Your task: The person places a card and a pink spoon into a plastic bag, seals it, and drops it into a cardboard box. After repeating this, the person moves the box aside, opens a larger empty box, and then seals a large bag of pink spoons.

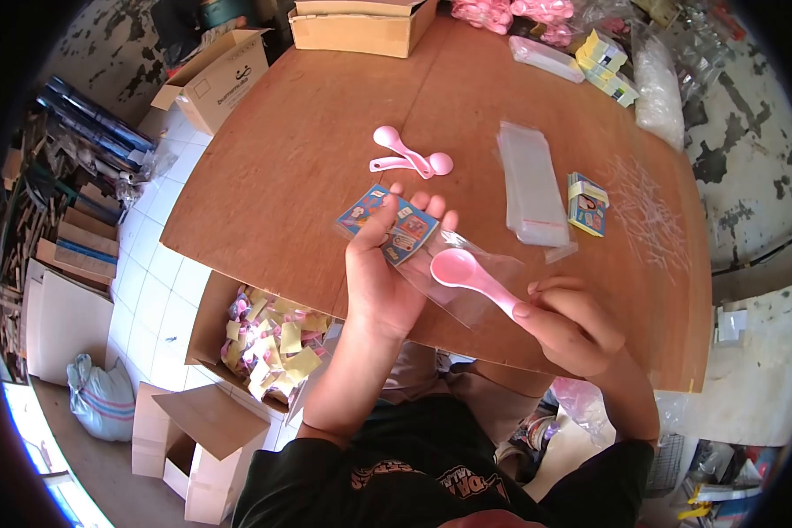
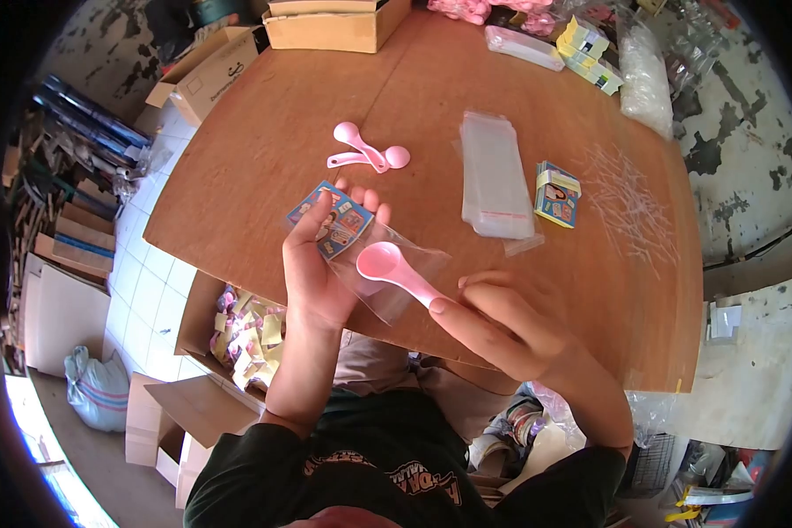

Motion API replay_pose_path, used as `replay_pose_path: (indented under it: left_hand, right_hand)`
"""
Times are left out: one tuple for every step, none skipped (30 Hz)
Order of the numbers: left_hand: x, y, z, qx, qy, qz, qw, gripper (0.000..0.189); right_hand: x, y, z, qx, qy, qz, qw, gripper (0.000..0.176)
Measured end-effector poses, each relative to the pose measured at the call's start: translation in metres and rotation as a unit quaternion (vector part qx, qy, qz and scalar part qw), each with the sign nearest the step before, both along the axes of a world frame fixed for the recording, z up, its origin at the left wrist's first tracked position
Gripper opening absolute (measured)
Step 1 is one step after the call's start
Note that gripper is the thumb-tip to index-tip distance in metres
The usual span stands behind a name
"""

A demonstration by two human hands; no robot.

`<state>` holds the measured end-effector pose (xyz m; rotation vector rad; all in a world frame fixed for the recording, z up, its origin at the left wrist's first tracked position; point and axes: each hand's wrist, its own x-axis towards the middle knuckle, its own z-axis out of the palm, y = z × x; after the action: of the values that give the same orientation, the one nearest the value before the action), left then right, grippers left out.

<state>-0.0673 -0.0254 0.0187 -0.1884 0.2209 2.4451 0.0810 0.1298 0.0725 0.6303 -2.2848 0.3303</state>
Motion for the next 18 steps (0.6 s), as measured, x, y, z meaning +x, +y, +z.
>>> replay_pose_path:
  left_hand:
    - [0.003, 0.0, 0.002, -0.002, 0.011, -0.007, 1.0, 0.024]
    - [0.004, 0.001, 0.002, -0.002, 0.011, -0.006, 1.0, 0.024]
    - [0.005, 0.001, 0.002, -0.003, 0.017, -0.006, 1.0, 0.024]
    - [0.006, 0.001, 0.002, -0.003, 0.022, -0.007, 1.0, 0.025]
    - [0.007, 0.002, 0.002, -0.003, 0.023, -0.007, 1.0, 0.025]
    - [0.008, 0.002, 0.002, -0.007, 0.025, -0.007, 1.0, 0.026]
    - [0.009, 0.002, 0.003, -0.011, 0.027, -0.007, 1.0, 0.027]
    - [0.01, 0.003, 0.002, -0.011, 0.027, -0.008, 1.0, 0.027]
    - [0.011, 0.004, 0.0, -0.007, 0.038, -0.011, 0.999, 0.027]
    - [0.012, 0.005, -0.001, -0.003, 0.05, -0.013, 0.999, 0.028]
    - [0.012, 0.005, -0.001, -0.003, 0.049, -0.014, 0.999, 0.028]
    - [0.013, 0.007, -0.001, -0.005, 0.043, -0.018, 0.999, 0.028]
    - [0.013, 0.007, -0.001, -0.008, 0.037, -0.022, 0.999, 0.027]
    - [0.013, 0.007, 0.0, -0.008, 0.036, -0.023, 0.999, 0.027]
    - [0.013, 0.007, 0.001, -0.014, 0.027, -0.022, 0.999, 0.028]
    - [0.01, 0.001, 0.003, -0.022, 0.017, -0.022, 0.999, 0.028]
    - [0.01, 0.001, 0.002, -0.022, 0.016, -0.021, 0.999, 0.028]
    - [0.009, 0.0, -0.001, -0.016, 0.017, -0.024, 0.999, 0.029]
  right_hand:
    - [-0.001, -0.001, -0.001, -0.001, 0.0, 0.001, 1.0, 0.031]
    - [-0.002, -0.002, -0.003, -0.005, 0.013, -0.001, 1.0, 0.03]
    - [-0.003, -0.002, -0.004, -0.008, 0.026, -0.003, 1.0, 0.03]
    - [-0.003, -0.003, -0.006, -0.009, 0.026, -0.003, 1.0, 0.03]
    - [-0.001, -0.004, -0.009, -0.018, 0.026, -0.014, 0.999, 0.03]
    - [-0.001, -0.005, -0.01, -0.028, 0.027, -0.025, 0.999, 0.03]
    - [-0.001, -0.007, -0.01, -0.028, 0.027, -0.026, 0.999, 0.03]
    - [-0.002, -0.01, -0.009, -0.022, 0.046, -0.044, 0.998, 0.031]
    - [-0.003, -0.012, -0.008, -0.016, 0.064, -0.063, 0.996, 0.032]
    - [-0.004, -0.013, -0.007, -0.017, 0.064, -0.063, 0.996, 0.032]
    - [-0.004, -0.014, -0.007, -0.041, 0.037, -0.042, 0.998, 0.032]
    - [-0.003, -0.013, -0.008, -0.066, 0.01, -0.021, 0.998, 0.032]
    - [-0.001, -0.012, -0.008, -0.066, 0.009, -0.022, 0.998, 0.032]
    - [0.002, -0.01, -0.008, -0.065, -0.01, -0.012, 0.998, 0.034]
    - [0.004, -0.01, -0.008, -0.063, -0.029, -0.003, 0.998, 0.035]
    - [0.004, -0.015, -0.007, -0.063, -0.03, -0.003, 0.998, 0.035]
    - [0.006, -0.016, -0.009, -0.047, -0.005, -0.023, 0.999, 0.035]
    - [0.007, -0.016, -0.01, -0.031, 0.021, -0.043, 0.998, 0.036]
